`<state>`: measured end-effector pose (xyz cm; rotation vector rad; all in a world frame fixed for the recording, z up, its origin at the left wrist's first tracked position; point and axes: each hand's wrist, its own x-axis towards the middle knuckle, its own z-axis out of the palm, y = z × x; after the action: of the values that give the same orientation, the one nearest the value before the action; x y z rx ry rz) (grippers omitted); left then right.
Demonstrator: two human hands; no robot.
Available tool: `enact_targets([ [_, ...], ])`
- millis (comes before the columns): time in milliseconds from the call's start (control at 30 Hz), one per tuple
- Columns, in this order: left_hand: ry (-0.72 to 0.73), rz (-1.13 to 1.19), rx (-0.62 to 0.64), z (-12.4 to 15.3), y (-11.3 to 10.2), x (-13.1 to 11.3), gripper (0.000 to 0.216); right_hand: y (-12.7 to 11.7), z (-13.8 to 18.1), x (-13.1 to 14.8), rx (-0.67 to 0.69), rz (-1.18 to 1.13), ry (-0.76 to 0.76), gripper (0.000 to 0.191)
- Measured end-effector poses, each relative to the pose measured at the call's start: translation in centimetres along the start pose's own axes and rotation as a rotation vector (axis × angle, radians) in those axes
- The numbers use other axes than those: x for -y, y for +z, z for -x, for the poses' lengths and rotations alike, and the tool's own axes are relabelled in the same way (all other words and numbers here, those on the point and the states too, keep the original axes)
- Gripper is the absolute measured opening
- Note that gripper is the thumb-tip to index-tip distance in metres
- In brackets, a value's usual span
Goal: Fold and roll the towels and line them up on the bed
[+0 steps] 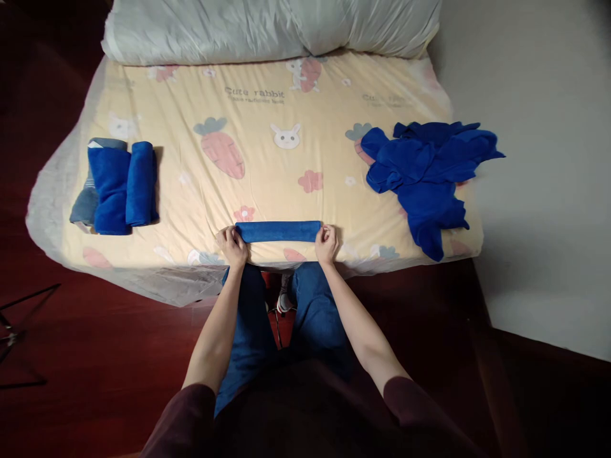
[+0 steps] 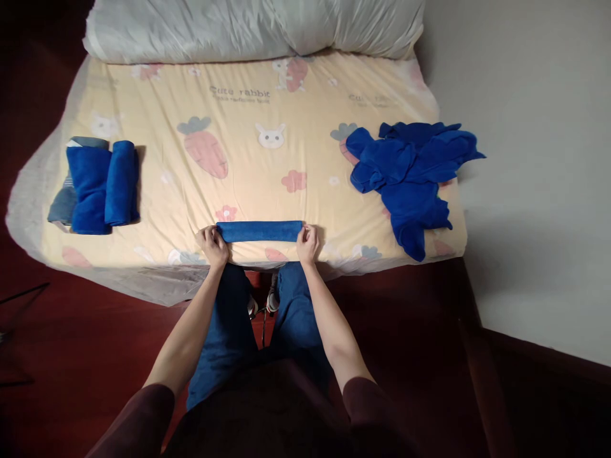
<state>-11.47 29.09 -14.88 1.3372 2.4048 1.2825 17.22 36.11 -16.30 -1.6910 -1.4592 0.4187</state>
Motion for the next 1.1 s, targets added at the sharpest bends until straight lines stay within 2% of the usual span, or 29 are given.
enact_targets([
  [133, -0.029, -0.001, 0.041, 0.1, -0.1, 0.0, 0.031, 0.0, -0.2, 0.2, 0.002, 0.011, 0.029, 0.025],
  [267, -0.093, 0.072, 0.027, -0.4, -0.6, -0.7, 0.031, -0.2, -0.3, 0.9, -0.004, 0.022, 0.065, 0.024],
  [400, -0.180, 0.202, -0.041, -0.6, -3.2, -1.4, 0.029, -1.1, -1.5, 1.6, 0.107, -0.089, 0.180, 0.023],
  [467, -0.203, 0.230, -0.104, 0.8, -5.3, -1.1, 0.030, -2.0, -2.6, 1.6, 0.167, -0.145, 0.177, 0.024],
  [567, -0.258, 0.256, -0.202, 5.0, -8.3, -0.4, 0.032, -3.9, -4.4, 1.2, 0.241, -0.166, 0.114, 0.026],
  [600, -0.305, 0.297, -0.193, 6.6, -9.1, -0.3, 0.030, -4.5, -5.0, 1.2, 0.271, -0.163, 0.091, 0.026],
  [667, -0.455, 0.444, -0.085, 9.3, -9.8, -1.0, 0.025, -5.2, -5.8, 1.5, 0.343, -0.152, 0.035, 0.026],
  [733, -0.631, 0.641, 0.069, 10.5, -9.6, -2.6, 0.021, -5.4, -6.4, 2.5, 0.432, -0.151, -0.035, 0.021],
  [833, -0.885, 0.972, 0.185, 9.4, -8.1, -6.0, 0.022, -4.9, -6.9, 4.9, 0.668, -0.052, -0.211, 0.013],
  [933, -1.050, 1.161, 0.177, 6.5, -6.4, -8.5, 0.023, -4.2, -7.0, 6.9, 0.896, 0.184, -0.361, 0.025],
  [1100, -1.150, 1.147, 0.136, 2.8, -4.4, -8.8, 0.013, -4.0, -7.0, 8.0, 0.960, 0.320, -0.358, 0.038],
])
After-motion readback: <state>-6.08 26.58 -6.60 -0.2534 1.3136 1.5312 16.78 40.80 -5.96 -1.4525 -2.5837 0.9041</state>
